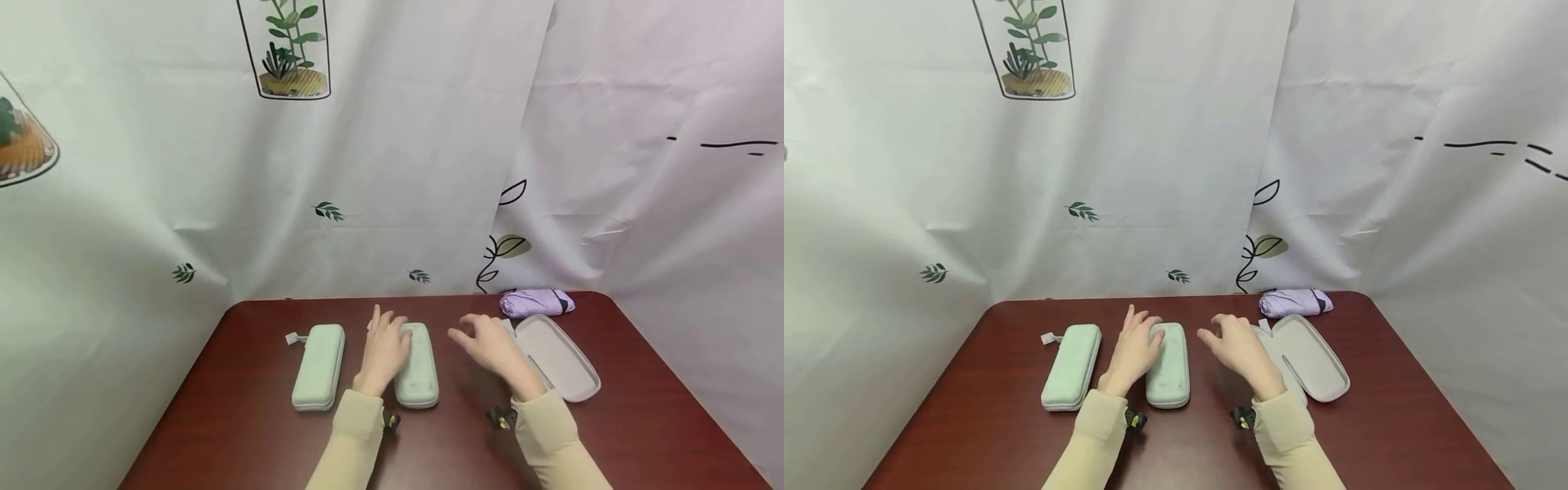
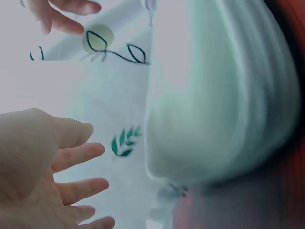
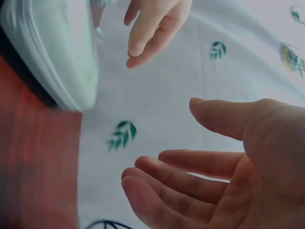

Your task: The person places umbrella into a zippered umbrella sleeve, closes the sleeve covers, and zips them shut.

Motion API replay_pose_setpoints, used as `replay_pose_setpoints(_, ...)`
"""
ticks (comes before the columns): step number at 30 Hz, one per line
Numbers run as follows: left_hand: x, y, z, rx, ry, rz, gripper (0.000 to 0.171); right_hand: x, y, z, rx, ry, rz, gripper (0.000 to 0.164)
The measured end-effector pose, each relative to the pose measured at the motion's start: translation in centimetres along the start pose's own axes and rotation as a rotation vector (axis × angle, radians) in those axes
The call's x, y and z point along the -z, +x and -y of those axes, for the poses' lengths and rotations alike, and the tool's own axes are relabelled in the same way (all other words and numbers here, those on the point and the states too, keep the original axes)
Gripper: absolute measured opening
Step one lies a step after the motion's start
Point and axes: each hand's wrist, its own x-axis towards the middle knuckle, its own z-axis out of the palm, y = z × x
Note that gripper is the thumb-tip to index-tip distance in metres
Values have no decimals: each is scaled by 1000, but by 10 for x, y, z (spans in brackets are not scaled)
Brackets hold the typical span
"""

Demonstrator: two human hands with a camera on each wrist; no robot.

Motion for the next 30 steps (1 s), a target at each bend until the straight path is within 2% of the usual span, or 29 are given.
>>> replay_pose_setpoints(4,-1,2,-12,-48,5,-27,25,17,4,-7,17,-10,-33,40)
replay_pose_setpoints(8,-8,2,-25,-92,6,-34,22,31,7,-20,17,-28,-76,38)
replay_pose_setpoints(11,-15,0,-35,-113,-30,-21,21,40,9,-33,6,-45,-96,34)
replay_pose_setpoints(14,-22,-3,-44,-117,-110,-11,20,49,13,-44,-13,-35,-83,34)
replay_pose_setpoints(19,-39,-5,-57,-116,-207,-3,20,61,22,-63,-64,-31,-80,35)
replay_pose_setpoints(24,-57,-6,-69,-114,-227,-14,18,65,32,-85,-127,-54,-102,44)
replay_pose_setpoints(27,-66,-9,-75,-77,-263,0,18,66,38,-95,-180,-43,-92,50)
replay_pose_setpoints(30,-74,-12,-80,-9,-316,29,20,67,44,-101,-234,-36,-72,55)
